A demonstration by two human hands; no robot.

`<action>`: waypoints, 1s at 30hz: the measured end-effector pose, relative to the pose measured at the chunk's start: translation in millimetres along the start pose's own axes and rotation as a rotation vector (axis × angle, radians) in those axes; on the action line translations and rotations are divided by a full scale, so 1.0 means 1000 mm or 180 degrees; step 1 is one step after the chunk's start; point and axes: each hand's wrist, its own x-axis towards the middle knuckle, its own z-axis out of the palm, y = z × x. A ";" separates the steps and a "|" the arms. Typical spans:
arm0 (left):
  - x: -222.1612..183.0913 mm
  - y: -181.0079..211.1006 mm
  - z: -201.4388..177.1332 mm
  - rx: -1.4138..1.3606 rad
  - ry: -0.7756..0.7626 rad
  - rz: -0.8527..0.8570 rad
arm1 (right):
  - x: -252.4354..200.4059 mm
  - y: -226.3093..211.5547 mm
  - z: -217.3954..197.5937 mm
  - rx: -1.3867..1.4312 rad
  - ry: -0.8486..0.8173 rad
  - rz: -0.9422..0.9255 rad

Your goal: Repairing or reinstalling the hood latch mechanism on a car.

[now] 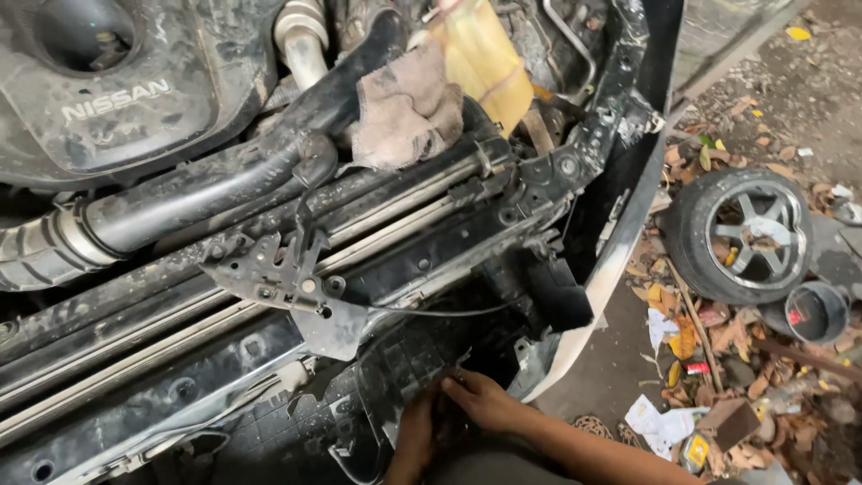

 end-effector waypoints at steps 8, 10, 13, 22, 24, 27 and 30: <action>-0.001 0.016 -0.006 -0.1832 0.0538 -0.2732 | 0.027 0.029 -0.011 0.1485 -0.0456 0.1048; -0.031 -0.028 -0.007 0.1319 0.0245 0.0378 | 0.024 0.033 -0.017 0.1277 -0.0734 0.0838; -0.013 -0.041 0.006 -0.4654 0.1446 -0.1654 | 0.028 0.064 -0.009 0.0440 -0.0775 0.0617; -0.036 0.137 0.018 -0.5265 0.1002 0.0238 | -0.008 -0.033 -0.044 0.0530 -0.0567 -0.0929; -0.041 0.153 0.027 -0.5226 0.1254 0.0221 | -0.016 -0.053 -0.043 0.0318 -0.0535 -0.1214; -0.051 0.159 0.041 -0.5178 0.1504 0.0394 | -0.025 -0.083 -0.036 -0.0104 -0.0450 -0.1869; -0.064 0.140 0.053 -0.5139 0.1439 0.0942 | -0.029 -0.092 -0.026 -0.0396 -0.0432 -0.2445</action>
